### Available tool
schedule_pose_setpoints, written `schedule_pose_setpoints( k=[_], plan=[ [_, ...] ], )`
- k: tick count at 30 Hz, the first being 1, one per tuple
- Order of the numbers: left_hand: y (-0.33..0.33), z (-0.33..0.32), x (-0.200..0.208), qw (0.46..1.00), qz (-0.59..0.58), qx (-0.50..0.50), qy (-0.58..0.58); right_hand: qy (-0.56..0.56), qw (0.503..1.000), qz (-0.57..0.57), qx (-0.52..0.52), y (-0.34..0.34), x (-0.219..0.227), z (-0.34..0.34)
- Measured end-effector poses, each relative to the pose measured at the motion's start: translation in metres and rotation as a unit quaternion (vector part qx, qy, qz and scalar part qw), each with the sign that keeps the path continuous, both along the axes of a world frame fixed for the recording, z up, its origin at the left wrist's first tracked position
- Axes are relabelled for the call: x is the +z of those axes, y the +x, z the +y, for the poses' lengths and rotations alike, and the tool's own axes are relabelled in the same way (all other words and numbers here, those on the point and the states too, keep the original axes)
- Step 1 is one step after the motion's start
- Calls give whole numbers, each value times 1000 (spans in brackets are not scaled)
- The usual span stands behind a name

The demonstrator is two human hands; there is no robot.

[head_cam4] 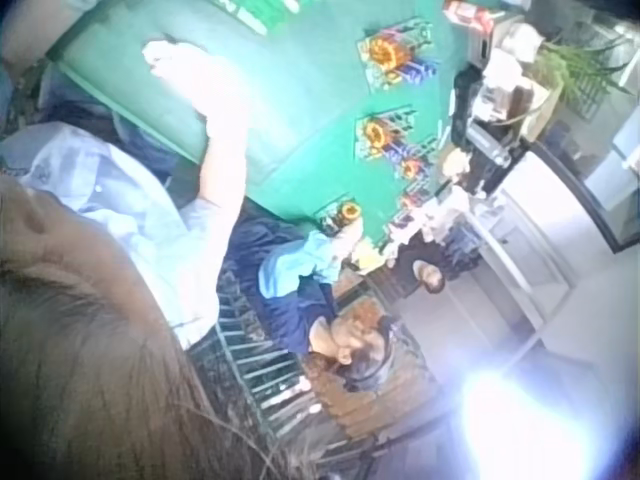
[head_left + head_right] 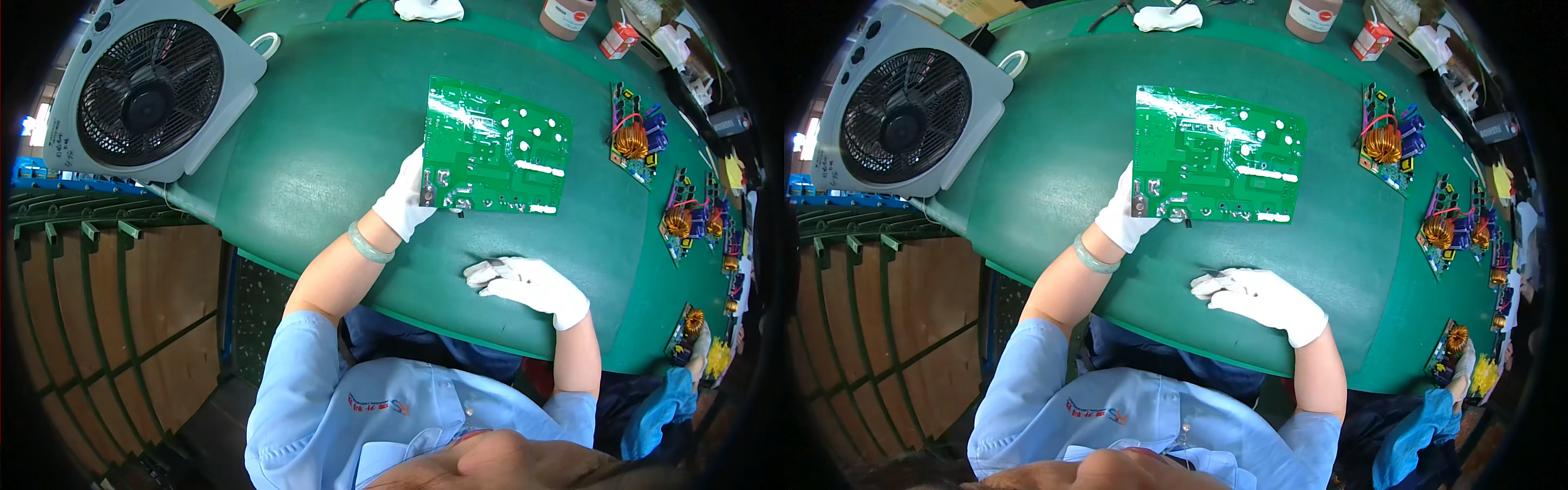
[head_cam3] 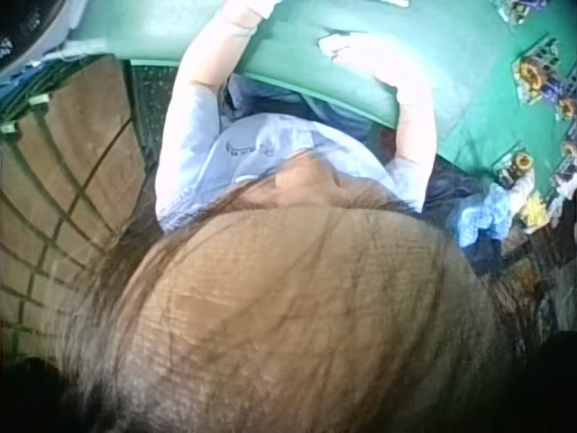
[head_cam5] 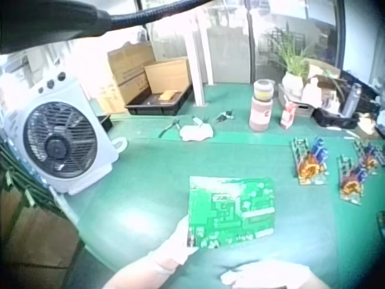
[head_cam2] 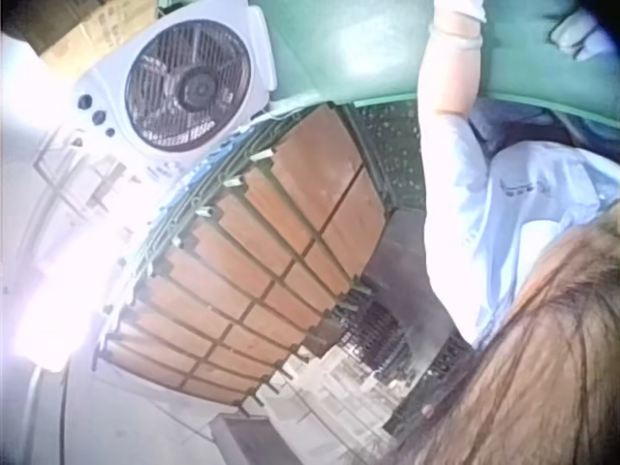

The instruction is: The person cleans the solder side of green circuit boards using a small metal scraper. They repeatedly pick up boards from a green tray, scrape the surface to remove residue, and place them back into the tray. The person wears white gloves and a light blue shirt while working at a green table.

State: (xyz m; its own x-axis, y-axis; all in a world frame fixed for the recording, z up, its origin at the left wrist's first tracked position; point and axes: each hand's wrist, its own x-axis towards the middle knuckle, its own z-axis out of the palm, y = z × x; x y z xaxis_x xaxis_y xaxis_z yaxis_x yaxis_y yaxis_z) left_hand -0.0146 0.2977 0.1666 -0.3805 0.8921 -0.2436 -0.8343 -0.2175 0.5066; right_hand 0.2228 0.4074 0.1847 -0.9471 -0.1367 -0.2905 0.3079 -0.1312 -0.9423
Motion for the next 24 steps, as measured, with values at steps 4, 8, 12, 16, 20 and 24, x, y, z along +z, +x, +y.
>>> schedule_pose_setpoints(
  k=[4, 8, 12, 16, 20, 24],
  plan=[
    [-4, -4, -14, 959, 285, -1, 0, -2, 1000, -6, 13, -3, 6, -7],
    [-6, -4, -17, 972, 229, -28, 38, 22, 999, 11, 27, -2, 6, -7],
    [-5, -4, -21, 989, -6, -79, 125, 53, 998, 25, 27, -3, 8, -9],
    [-2, -8, -24, 985, 48, -99, 135, 92, 991, 87, 38, -4, 2, -7],
    [-2, -8, -24, 979, 76, -96, 161, 78, 994, 74, 28, -4, 3, -9],
    [-1, -10, -28, 947, 293, -60, 120, 85, 993, 74, 29, -4, 2, -9]
  ],
)
